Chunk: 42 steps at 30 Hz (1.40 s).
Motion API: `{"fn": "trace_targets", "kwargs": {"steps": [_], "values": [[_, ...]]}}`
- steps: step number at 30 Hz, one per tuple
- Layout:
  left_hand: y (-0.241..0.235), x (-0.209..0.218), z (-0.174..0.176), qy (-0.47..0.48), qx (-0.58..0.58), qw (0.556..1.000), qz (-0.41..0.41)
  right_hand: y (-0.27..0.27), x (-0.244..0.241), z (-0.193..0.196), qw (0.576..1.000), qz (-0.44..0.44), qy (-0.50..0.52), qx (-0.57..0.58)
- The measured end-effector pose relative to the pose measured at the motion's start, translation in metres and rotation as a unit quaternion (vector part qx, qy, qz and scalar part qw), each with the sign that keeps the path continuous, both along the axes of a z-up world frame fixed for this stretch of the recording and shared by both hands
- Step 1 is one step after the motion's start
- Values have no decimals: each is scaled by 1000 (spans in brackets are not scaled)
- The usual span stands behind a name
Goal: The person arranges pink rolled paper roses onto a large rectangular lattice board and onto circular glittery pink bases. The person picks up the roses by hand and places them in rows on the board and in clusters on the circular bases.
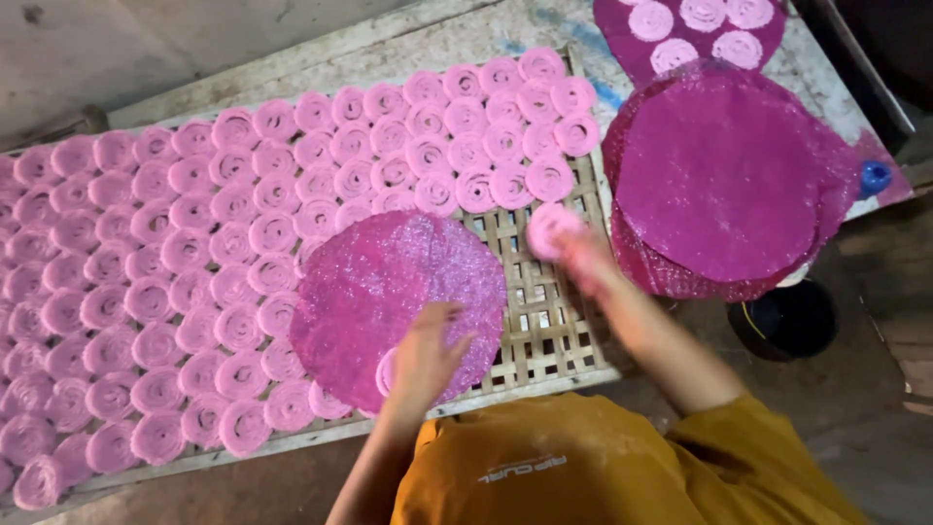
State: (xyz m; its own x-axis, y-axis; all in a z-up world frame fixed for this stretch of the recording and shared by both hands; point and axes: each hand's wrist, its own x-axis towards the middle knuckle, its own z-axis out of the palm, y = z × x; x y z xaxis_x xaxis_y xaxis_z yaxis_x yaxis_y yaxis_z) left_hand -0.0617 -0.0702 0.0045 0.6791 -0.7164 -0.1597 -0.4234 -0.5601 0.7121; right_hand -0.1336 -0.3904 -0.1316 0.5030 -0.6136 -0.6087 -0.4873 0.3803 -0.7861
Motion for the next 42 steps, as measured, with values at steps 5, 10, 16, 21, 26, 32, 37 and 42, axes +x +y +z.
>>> {"fn": "trace_targets", "kwargs": {"steps": [5,10,16,21,26,32,37,42], "values": [[66,12,-14,-82,199,974,70,-120,32,-30,980,-39,-188,-44],[97,5,-39,-78,193,963,172,-144,48,-59,968,74,-149,-186],[107,6,-60,-19,204,963,173,-131,53,-48,778,162,-21,-606],[110,5,-65,-11,158,969,192,-121,53,-19,819,146,3,-554],[109,7,-67,26,129,970,206,-125,35,0,767,110,6,-633],[105,10,-66,19,147,975,166,-149,39,-5,797,138,-48,-586],[106,13,-63,15,140,977,161,-162,68,-27,783,205,40,-586],[109,11,-70,9,121,980,158,-166,66,-34,717,170,43,-674]]}}
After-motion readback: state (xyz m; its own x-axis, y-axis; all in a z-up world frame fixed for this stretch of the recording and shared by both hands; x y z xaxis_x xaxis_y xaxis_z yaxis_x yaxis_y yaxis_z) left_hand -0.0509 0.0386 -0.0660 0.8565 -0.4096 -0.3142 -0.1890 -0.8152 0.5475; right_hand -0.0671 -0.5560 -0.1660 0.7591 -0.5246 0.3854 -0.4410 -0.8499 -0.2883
